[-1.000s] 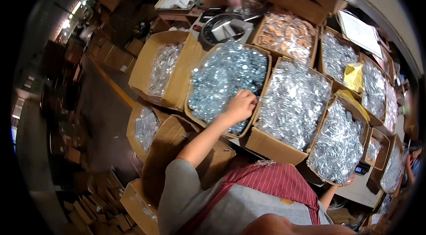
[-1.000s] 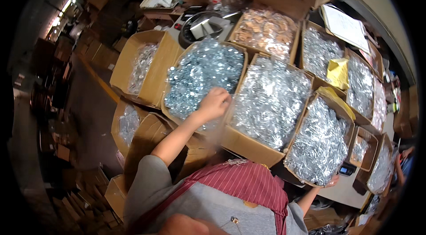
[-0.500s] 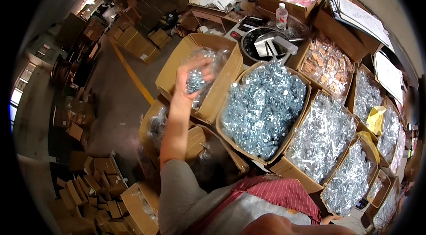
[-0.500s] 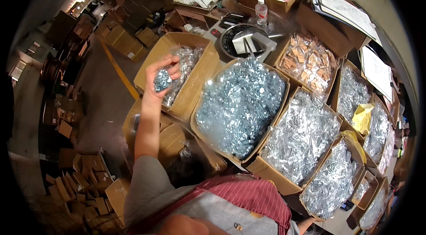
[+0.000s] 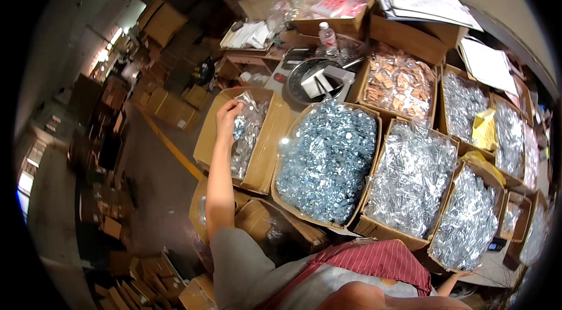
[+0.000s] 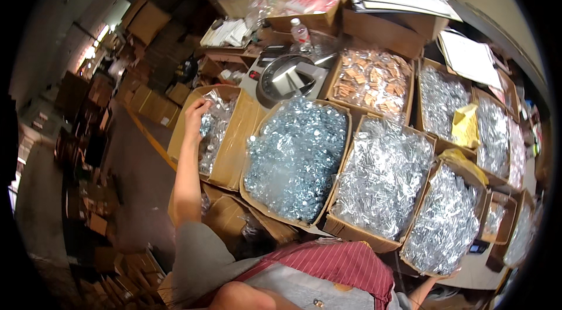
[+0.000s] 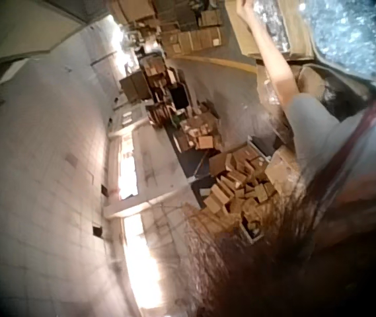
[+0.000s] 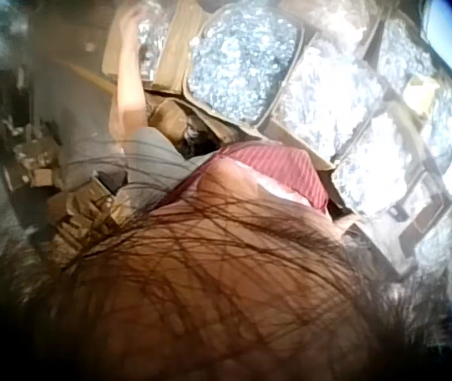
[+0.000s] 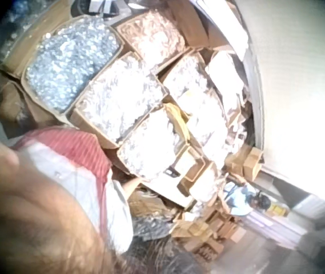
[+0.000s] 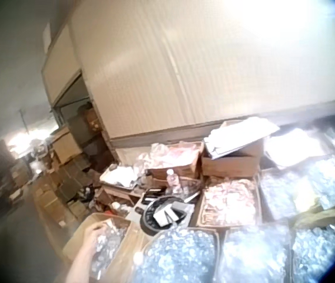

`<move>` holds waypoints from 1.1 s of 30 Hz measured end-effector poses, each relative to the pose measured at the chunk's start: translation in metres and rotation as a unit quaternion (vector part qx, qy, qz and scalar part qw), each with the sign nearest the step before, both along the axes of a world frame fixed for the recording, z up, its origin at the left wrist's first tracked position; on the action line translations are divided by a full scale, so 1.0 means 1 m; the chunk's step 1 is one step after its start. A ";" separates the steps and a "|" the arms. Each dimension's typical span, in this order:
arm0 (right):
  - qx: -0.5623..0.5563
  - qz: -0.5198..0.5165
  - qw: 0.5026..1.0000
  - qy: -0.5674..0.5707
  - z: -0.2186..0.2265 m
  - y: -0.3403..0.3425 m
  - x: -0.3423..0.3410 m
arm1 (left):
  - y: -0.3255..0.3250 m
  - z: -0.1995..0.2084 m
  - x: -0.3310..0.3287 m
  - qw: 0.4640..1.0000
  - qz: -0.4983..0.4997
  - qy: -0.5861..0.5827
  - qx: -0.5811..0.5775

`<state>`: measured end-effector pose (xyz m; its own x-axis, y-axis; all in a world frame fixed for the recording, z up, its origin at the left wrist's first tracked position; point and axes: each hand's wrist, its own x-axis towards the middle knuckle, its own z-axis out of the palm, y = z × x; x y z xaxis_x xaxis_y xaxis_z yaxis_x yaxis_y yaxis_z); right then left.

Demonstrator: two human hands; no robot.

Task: The person repeatedly picks bubble-wrapped items from a large cardboard box, places them on a digital scale, and then transfers them into smaller cardboard boxes. The process is continuous and repetitive throughout the clip.

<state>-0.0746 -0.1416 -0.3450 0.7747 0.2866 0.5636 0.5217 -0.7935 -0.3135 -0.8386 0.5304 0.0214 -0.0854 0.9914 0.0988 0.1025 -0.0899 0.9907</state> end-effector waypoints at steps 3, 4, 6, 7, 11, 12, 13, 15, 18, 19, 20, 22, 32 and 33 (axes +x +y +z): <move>0.028 0.059 0.998 -0.021 -0.010 -0.016 0.032 | -0.033 0.036 0.052 0.988 -0.071 -0.119 -0.066; 0.030 0.092 0.995 -0.029 -0.011 0.002 0.050 | -0.059 0.044 0.057 0.981 -0.080 -0.154 -0.090; 0.010 -0.006 0.996 -0.086 -0.011 -0.003 0.020 | -0.068 0.073 0.140 0.959 -0.185 -0.172 -0.127; 0.038 -0.031 0.999 -0.022 0.003 0.018 0.011 | -0.084 0.085 0.168 0.952 -0.216 -0.164 -0.142; 0.017 -0.002 0.999 -0.032 0.067 0.058 0.014 | -0.127 0.076 0.254 0.925 -0.311 -0.129 -0.175; 0.046 0.010 0.999 0.013 0.068 0.048 0.022 | -0.138 0.071 0.286 0.920 -0.330 -0.115 -0.178; 0.048 0.016 0.999 0.004 0.068 0.043 0.028 | -0.149 0.061 0.317 0.907 -0.354 -0.131 -0.189; 0.139 0.000 0.989 0.056 0.073 0.042 0.029 | -0.188 0.058 0.387 0.879 -0.414 -0.094 -0.216; 0.123 -0.011 0.990 0.065 0.095 0.056 0.014 | -0.238 0.037 0.475 0.809 -0.526 -0.037 -0.259; 0.135 0.006 0.988 0.074 0.103 0.059 0.009 | -0.262 0.030 0.508 0.791 -0.554 -0.014 -0.260; 0.170 0.029 0.981 0.086 0.108 0.058 0.007 | -0.286 0.023 0.539 0.772 -0.580 0.007 -0.260; 0.161 0.072 0.978 0.115 0.121 0.054 0.002 | -0.337 0.016 0.599 0.738 -0.567 -0.038 -0.364; 0.271 0.233 0.908 0.219 0.129 0.011 0.008 | -0.419 -0.034 0.776 0.784 -0.461 -0.172 -0.379; 0.289 0.236 0.895 0.245 0.132 0.012 0.006 | -0.417 -0.037 0.760 0.774 -0.498 -0.183 -0.346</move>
